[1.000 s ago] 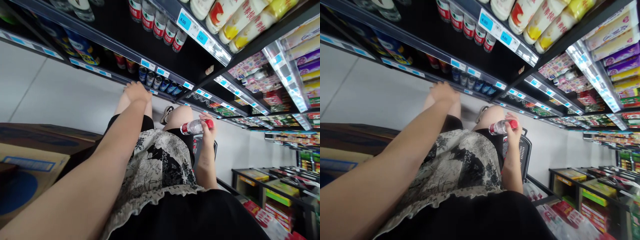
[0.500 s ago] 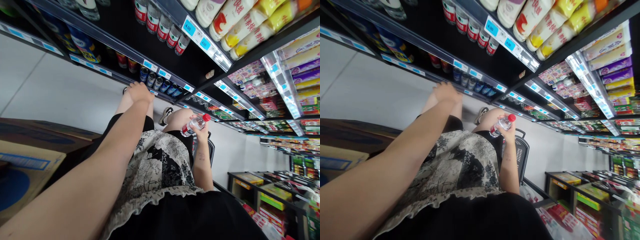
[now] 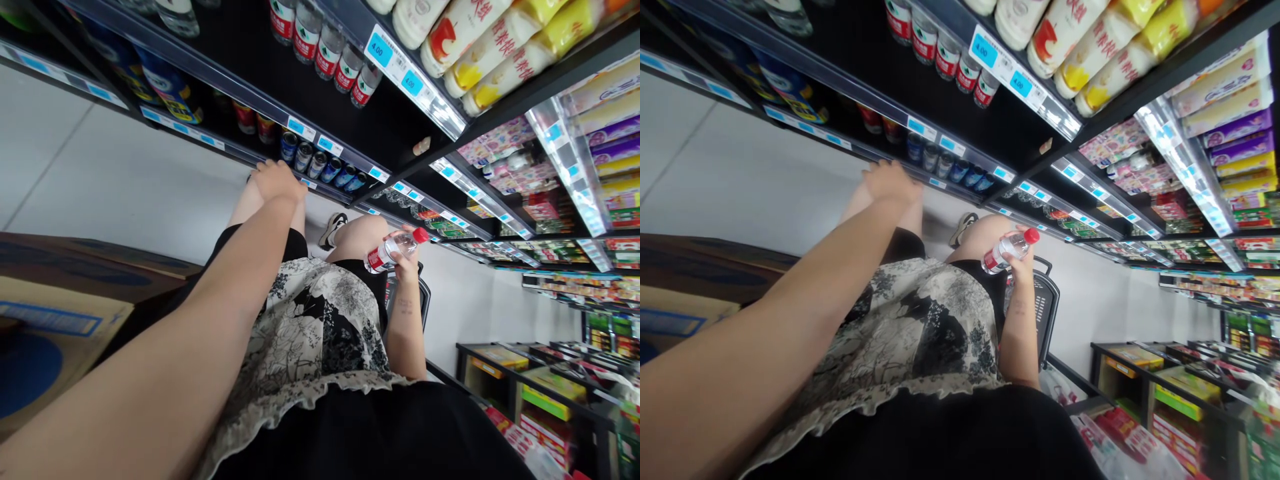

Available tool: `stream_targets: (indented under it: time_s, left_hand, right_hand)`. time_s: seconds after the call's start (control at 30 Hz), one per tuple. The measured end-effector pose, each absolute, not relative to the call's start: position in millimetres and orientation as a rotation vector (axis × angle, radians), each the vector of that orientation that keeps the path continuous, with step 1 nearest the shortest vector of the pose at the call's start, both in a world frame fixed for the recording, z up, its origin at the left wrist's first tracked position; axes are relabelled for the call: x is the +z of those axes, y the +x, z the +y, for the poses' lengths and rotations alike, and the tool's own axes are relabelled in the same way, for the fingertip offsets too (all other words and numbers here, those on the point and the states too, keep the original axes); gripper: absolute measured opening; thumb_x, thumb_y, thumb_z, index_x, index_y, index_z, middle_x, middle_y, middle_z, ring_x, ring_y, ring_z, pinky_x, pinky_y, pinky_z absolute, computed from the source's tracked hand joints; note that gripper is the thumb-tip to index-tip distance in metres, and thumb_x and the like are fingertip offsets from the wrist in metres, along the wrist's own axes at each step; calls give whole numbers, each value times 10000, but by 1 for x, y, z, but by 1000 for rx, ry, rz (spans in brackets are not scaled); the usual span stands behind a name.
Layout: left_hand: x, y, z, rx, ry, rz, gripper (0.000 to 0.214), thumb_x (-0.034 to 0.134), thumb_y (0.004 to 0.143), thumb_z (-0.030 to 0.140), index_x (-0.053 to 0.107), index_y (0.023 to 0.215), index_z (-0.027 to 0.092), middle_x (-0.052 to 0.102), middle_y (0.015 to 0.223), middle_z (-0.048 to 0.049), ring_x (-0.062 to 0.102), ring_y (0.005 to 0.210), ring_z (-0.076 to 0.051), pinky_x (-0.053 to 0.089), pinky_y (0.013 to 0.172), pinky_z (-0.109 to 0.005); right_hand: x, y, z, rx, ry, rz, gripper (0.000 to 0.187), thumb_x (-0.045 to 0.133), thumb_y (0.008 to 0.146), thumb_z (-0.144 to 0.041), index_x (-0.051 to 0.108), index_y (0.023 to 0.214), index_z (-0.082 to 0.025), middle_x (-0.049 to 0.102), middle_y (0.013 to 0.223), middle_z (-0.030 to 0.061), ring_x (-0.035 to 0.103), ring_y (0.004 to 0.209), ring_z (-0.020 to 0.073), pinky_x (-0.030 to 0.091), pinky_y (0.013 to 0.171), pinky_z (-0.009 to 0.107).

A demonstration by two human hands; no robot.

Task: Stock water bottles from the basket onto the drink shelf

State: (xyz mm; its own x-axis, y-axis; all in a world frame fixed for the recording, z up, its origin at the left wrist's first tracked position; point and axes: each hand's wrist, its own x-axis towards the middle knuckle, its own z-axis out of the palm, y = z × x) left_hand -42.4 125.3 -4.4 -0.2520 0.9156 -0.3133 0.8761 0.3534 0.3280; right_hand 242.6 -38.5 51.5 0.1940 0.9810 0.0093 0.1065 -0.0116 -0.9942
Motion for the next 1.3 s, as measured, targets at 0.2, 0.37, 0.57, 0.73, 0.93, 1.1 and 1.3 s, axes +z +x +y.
stream_targets:
  time_s: [0.2, 0.37, 0.57, 0.73, 0.93, 1.1, 1.3]
  left_hand:
    - [-7, -42, 126, 123, 1568, 2182, 588, 584, 818, 403, 566, 1304, 73, 534, 1334, -257, 459, 1263, -407, 347, 1076, -516]
    - [-7, -42, 126, 129, 1570, 2183, 585, 590, 817, 392, 570, 1298, 60, 533, 1329, -265, 468, 1255, -407, 344, 1072, -509]
    - [-9, -42, 126, 118, 1593, 2203, 579, 579, 818, 410, 580, 1285, 68, 547, 1327, -257, 485, 1239, -398, 371, 1052, -500]
    - [-7, -42, 126, 92, 1568, 2191, 589, 549, 844, 422, 560, 1329, 88, 543, 1344, -248, 470, 1274, -412, 347, 1086, -522]
    - [-6, -42, 125, 108, 1564, 2199, 565, 562, 845, 406, 569, 1316, 94, 548, 1342, -247, 465, 1281, -407, 346, 1091, -516]
    - [-10, -42, 127, 139, 1545, 2182, 574, 570, 845, 399, 554, 1330, 92, 528, 1351, -253, 447, 1298, -416, 322, 1103, -525]
    - [-9, -42, 126, 106, 1574, 2216, 544, 570, 835, 384, 578, 1292, 88, 560, 1310, -233, 483, 1251, -385, 369, 1074, -487]
  right_hand:
    - [52, 245, -38, 1103, -1327, -1132, 596, 843, 548, -411, 542, 1040, -258, 638, 1009, 37, 647, 937, 210, 554, 825, 365]
    - [48, 251, -38, 1129, -1237, -1116, 577, 849, 555, -339, 569, 1052, -258, 656, 996, 33, 657, 924, 211, 570, 782, 357]
    - [40, 260, -42, 1148, -1233, -1071, 526, 837, 553, -311, 606, 1021, -246, 681, 990, 46, 654, 916, 217, 569, 774, 353]
    - [40, 262, -44, 1148, -1223, -1038, 544, 848, 539, -300, 615, 1028, -247, 685, 994, 38, 669, 949, 227, 562, 819, 358]
    - [40, 261, -43, 1141, -1252, -1020, 543, 833, 531, -308, 610, 1021, -244, 680, 972, 42, 667, 932, 237, 561, 797, 370]
    - [42, 260, -41, 1139, -1248, -1018, 539, 821, 536, -304, 589, 1019, -244, 676, 973, 38, 667, 915, 226, 563, 793, 366]
    - [41, 260, -42, 1143, -1223, -1013, 552, 818, 562, -269, 583, 1061, -238, 678, 994, 32, 678, 924, 216, 562, 799, 352]
